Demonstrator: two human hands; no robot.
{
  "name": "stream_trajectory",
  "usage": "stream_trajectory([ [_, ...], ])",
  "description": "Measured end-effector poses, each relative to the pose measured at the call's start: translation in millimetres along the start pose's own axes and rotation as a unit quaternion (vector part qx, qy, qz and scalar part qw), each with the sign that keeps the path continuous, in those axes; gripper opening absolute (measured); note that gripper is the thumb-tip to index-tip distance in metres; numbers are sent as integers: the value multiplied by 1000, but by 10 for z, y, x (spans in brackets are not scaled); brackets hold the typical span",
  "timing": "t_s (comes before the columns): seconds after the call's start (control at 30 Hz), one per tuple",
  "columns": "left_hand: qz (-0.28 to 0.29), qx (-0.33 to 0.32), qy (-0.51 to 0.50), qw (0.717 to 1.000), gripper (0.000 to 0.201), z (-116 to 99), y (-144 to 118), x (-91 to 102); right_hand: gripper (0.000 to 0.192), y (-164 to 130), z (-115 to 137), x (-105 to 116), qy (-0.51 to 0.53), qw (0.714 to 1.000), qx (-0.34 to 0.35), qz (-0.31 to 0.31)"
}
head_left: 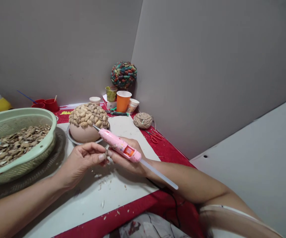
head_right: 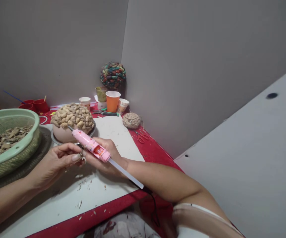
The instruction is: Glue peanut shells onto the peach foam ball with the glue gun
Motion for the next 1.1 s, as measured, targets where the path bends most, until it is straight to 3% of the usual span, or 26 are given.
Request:
stream_trajectory([
  [0.4, 32, 32, -63, 997, 26, -18, 41, 44, 20, -3, -7, 0, 35, 999, -16, -1],
  [0.6, 46, 49, -97, 993, 29, -73, 63, 85, 24, -16, 32, 27, 80, 994, -65, -26],
  [0.73, 62, 53, -94, 992, 24, -57, 66, 101, 27, -23, 11, 15, 103, 993, -60, -9],
  [1.1, 38, 38, -54, 997, 24, -28, 87, 100, 19, -11, -3, 3, 118, 991, -54, 16],
])
Point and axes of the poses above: each hand's wrist, its own y-axis towards the middle knuckle, its own x-axis out of the back of the hand, z = x × y, the point moved 1 cm from there along y, towards the middle knuckle, and after that the axes turned 15 degrees about z, right-handed, at the moved point
